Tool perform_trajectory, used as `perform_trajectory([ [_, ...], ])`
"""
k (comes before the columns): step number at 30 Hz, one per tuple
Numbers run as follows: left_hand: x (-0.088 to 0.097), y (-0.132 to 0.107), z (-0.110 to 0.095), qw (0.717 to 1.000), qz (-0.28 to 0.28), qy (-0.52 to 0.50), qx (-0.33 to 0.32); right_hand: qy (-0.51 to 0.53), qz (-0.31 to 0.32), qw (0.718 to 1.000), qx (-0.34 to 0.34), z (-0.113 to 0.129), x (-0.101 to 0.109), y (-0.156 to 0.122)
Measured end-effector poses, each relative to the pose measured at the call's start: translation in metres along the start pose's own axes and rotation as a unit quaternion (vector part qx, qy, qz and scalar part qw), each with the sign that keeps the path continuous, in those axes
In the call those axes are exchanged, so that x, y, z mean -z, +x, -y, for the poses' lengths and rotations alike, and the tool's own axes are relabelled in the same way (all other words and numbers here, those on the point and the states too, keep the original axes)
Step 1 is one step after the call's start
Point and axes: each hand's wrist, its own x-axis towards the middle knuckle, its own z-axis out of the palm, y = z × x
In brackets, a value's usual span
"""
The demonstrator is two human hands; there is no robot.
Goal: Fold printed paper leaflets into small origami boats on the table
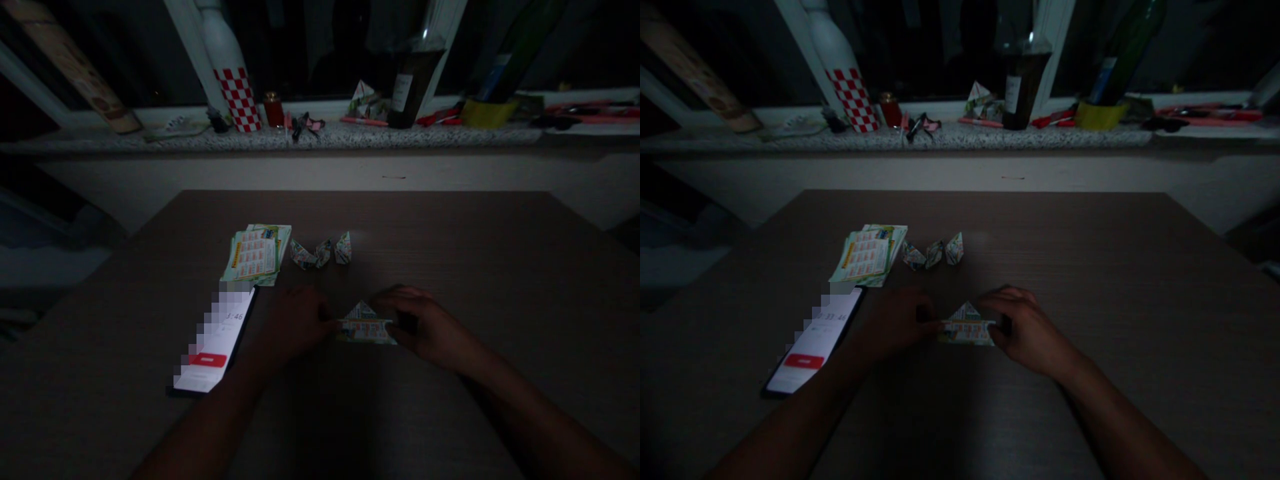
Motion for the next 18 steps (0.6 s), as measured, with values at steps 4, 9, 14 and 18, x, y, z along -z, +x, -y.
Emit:
perform_trajectory([
  [4, -0.004, 0.001, 0.001, 1.0, -0.006, -0.013, -0.019, -0.07, -0.016, 0.997, -0.008, 0.006, -0.011, 0.003],
  [9, -0.002, -0.001, -0.007, 0.998, 0.0, -0.038, -0.05, -0.041, -0.039, 0.998, -0.023, 0.01, -0.021, 0.007],
  [14, -0.004, -0.002, -0.017, 0.99, 0.015, -0.128, -0.059, 0.117, -0.07, 0.985, -0.104, 0.009, -0.025, 0.004],
  [18, -0.008, -0.001, -0.02, 0.969, 0.012, -0.245, -0.034, 0.243, -0.123, 0.952, -0.141, 0.009, -0.024, 0.003],
])
